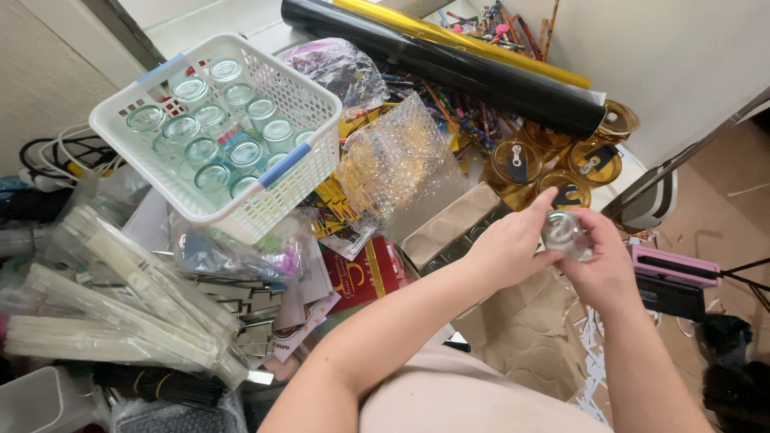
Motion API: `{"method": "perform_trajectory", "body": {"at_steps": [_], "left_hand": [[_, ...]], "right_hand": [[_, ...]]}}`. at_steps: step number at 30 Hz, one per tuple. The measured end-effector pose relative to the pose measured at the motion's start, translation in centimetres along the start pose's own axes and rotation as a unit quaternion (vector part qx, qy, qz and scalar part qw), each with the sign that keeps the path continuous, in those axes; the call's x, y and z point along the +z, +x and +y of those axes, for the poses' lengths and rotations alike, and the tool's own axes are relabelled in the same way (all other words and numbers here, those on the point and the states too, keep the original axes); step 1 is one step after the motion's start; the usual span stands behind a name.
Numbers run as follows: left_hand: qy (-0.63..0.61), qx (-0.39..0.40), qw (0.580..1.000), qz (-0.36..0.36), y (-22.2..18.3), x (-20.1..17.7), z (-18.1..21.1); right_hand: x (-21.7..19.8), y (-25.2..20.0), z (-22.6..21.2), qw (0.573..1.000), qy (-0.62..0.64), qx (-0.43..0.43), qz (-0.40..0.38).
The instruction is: The person organizes a workspace by moving storage dividers and then places small glass jars into a cardboard grid insert.
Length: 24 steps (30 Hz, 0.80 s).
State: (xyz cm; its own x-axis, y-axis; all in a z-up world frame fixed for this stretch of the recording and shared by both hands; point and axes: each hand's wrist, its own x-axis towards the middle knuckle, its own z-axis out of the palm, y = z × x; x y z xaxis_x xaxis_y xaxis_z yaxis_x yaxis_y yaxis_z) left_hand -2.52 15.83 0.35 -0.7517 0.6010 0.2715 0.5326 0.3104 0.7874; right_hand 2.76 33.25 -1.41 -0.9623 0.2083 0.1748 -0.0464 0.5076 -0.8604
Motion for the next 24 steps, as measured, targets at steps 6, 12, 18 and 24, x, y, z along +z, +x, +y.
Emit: {"method": "perform_trajectory", "body": {"at_steps": [6, 12, 18, 24], "left_hand": [[0.215, -0.028, 0.975, -0.059, -2.8, 3.6, -3.1], [0.332, -0.043, 0.926, -0.176, -4.7, 3.5, -3.1], [0.341, -0.037, 0.927, -0.153, -5.2, 3.9, -3.6], [0.328, -0.05, 0.932, -0.144, -5.3, 4.3, -3.9]], "right_hand": [[0.9, 0.0, 3.0, 0.977, 0.184, 0.087, 0.062], [2.4, -0.3, 2.5, 0.966, 0.194, 0.166, 0.049], [4.0, 0.3, 3.9, 0.992, 0.036, 0.117, 0.044], [5.3, 0.6, 4.2, 0.983, -0.097, 0.137, 0.077]]}}
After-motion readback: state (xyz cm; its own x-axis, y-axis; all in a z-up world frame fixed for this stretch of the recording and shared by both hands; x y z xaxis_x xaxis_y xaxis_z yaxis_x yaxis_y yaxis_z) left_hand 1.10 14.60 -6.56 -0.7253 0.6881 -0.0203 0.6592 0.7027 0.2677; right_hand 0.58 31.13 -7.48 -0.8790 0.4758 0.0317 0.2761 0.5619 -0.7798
